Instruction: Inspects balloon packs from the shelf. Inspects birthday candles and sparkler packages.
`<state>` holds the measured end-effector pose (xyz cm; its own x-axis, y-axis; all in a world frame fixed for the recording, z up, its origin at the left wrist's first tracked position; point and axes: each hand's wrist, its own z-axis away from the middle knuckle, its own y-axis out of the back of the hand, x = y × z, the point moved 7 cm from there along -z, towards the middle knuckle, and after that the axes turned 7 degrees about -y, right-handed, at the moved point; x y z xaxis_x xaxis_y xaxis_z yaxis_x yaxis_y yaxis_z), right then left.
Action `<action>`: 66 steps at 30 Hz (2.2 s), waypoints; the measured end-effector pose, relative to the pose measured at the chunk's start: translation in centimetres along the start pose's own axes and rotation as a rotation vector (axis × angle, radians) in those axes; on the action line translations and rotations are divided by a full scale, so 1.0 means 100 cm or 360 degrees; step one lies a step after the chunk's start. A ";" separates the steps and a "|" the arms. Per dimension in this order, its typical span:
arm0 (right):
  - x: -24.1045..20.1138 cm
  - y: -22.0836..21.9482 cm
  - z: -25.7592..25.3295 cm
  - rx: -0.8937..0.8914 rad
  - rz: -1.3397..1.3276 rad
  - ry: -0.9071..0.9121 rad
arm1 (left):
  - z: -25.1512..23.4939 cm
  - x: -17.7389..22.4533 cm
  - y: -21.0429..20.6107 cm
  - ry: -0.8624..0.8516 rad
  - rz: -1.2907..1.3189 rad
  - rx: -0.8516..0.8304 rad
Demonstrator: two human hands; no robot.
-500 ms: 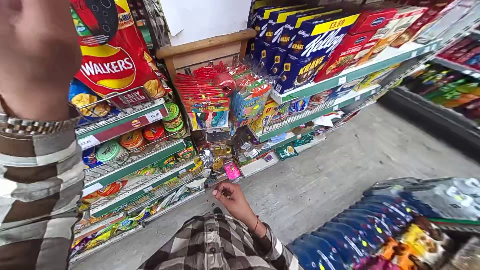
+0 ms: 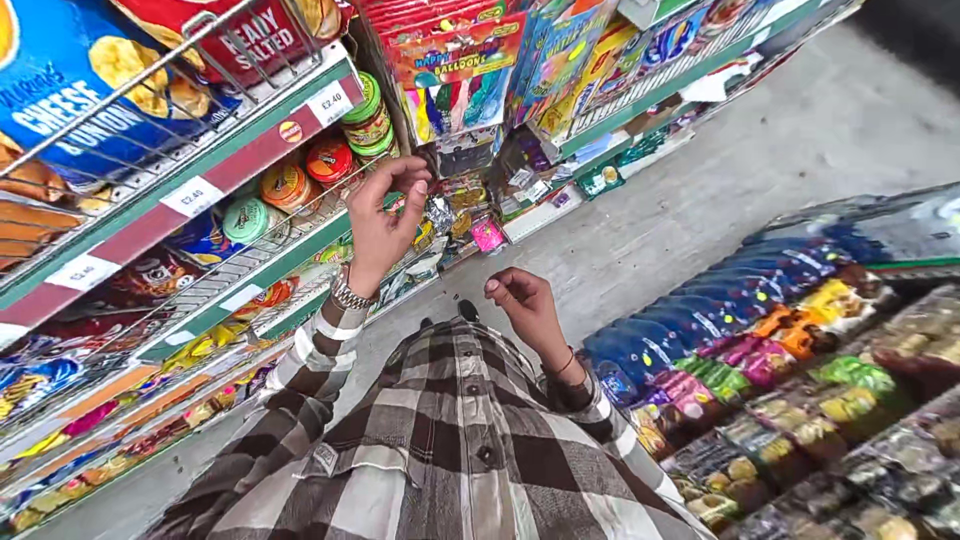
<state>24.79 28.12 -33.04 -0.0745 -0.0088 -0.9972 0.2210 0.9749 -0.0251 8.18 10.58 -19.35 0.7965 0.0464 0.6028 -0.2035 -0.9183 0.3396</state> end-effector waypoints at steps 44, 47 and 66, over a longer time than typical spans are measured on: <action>0.015 0.089 0.061 0.0203 0.0012 -0.0091 | -0.006 -0.054 -0.060 0.0767 0.1384 0.0063; 0.014 0.109 0.048 0.0113 -0.0024 -0.0075 | 0.008 -0.046 -0.072 0.0882 0.1406 0.0070; 0.040 0.155 0.000 -0.0397 -0.0003 -0.0212 | 0.087 -0.040 -0.110 0.1140 0.1315 0.0493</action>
<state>27.93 43.23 -37.45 0.0572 -0.0238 -0.9981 -0.0262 0.9993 -0.0253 12.19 17.12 -31.77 -0.0453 -0.4958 0.8673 -0.2869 -0.8251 -0.4867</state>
